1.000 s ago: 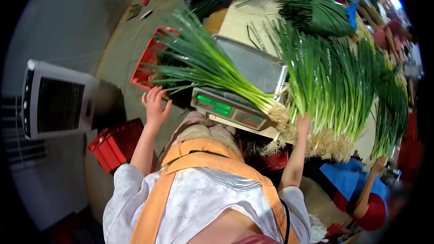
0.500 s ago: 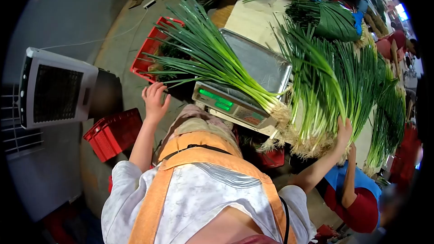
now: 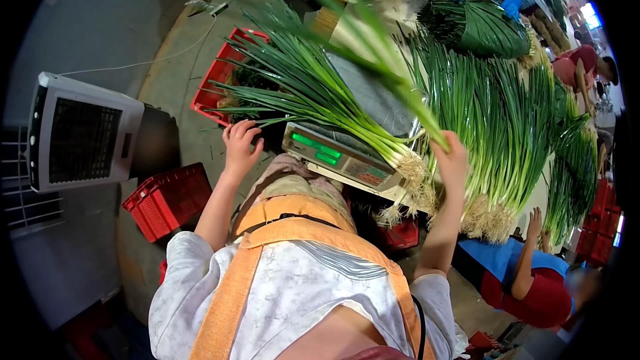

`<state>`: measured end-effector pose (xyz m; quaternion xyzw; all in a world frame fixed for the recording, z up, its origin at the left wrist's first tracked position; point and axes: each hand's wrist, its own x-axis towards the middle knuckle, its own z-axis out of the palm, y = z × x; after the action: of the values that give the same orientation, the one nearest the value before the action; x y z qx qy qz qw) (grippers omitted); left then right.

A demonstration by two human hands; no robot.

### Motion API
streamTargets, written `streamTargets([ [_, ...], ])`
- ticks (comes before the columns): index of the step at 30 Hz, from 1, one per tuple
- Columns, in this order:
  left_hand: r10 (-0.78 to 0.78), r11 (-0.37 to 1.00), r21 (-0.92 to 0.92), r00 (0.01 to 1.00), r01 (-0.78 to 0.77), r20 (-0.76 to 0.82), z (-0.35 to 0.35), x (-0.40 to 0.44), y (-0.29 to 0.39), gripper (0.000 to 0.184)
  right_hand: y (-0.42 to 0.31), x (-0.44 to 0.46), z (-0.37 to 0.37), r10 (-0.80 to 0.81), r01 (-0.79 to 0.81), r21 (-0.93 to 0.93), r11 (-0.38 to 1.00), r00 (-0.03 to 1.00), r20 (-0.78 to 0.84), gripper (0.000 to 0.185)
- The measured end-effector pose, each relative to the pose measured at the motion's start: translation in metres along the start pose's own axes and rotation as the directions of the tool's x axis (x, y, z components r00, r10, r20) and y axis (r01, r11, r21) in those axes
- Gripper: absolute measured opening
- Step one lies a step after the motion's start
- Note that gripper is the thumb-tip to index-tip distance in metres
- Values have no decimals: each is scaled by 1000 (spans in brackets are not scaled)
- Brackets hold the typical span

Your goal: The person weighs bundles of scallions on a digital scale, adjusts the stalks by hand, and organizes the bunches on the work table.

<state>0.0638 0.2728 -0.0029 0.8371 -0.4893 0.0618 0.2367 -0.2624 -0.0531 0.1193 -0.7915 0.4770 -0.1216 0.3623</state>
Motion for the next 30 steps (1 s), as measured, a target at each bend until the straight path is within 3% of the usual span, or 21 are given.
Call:
streamTargets([
  [4,-39,999,9,999,38,22,-2,-9,-1,25,30,16,67,-120,177,-258,950,968,222,41],
  [7,-81,996,28,996,81,24,-6,-18,-7,26,33,12,75,-377,439,-286,852,893,248,55],
  [8,-92,995,32,995,91,24,-8,-21,-8,26,31,11,77,-349,384,-189,904,917,196,58],
  [12,-106,993,53,994,107,-15,-14,-25,-12,29,40,12,62,-169,167,-94,981,986,-11,52],
  [18,7,1000,20,993,-5,-118,-23,17,6,40,74,27,44,-154,153,-25,988,981,-118,41],
  [25,257,958,-89,956,-271,-144,-2,88,53,47,67,28,52,-173,168,-86,982,983,-56,43],
  [29,373,909,-199,928,-365,-1,13,121,91,53,53,33,55,-181,186,-97,978,982,54,56],
  [30,387,908,-215,916,-359,104,19,126,100,60,48,32,56,-184,193,-96,977,979,91,61],
])
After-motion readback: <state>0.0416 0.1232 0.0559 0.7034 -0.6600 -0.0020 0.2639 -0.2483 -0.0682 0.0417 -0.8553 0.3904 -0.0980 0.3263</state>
